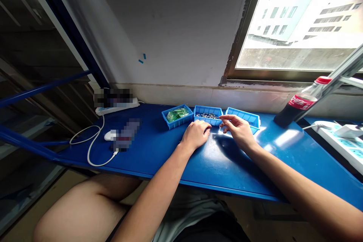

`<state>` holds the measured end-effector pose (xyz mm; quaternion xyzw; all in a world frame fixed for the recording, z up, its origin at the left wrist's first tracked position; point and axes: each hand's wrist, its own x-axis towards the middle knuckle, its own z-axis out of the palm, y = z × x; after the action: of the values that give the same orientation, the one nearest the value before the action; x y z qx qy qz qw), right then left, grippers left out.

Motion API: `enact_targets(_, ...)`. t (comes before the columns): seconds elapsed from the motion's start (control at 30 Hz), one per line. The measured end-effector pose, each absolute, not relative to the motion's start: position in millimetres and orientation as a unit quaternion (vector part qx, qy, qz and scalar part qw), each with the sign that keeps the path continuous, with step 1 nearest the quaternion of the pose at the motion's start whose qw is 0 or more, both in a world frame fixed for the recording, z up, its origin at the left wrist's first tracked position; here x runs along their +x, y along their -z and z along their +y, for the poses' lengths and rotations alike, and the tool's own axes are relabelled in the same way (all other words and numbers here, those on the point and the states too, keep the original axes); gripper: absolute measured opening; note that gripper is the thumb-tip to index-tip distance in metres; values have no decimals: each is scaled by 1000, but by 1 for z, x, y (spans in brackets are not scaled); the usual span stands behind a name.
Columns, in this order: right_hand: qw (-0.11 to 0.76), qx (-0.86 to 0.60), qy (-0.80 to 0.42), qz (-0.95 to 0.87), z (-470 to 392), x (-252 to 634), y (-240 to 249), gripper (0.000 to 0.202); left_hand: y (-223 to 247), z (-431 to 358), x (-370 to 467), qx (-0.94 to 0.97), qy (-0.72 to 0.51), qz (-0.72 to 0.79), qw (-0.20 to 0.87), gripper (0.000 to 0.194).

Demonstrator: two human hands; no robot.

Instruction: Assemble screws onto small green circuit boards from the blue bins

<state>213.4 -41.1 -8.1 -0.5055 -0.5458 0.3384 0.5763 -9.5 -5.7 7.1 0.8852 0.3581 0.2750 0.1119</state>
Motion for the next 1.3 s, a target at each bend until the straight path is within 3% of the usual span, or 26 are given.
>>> enact_targets(0.13,526,-520,-324,-590,-42,212,11,40,-7,-6,-10,883,-265,373,104,25)
enact_targets(0.57,520,-481,-251,-660,-49,206,13,29,-13,-2,-21,882,-229,395,121,28)
enact_targets(0.93,500,-488,-248,-671,-51,204,14,33,-10,-2,-17,875,-268,376,145,29)
enact_targets(1.13,500,-483,-235,-679,-54,202,9,33,-12,-7,-8,791,-420,345,281,20)
enact_targets(1.3,497,-481,-216,-690,-54,201,7,26,-11,-9,-3,745,-451,326,367,18)
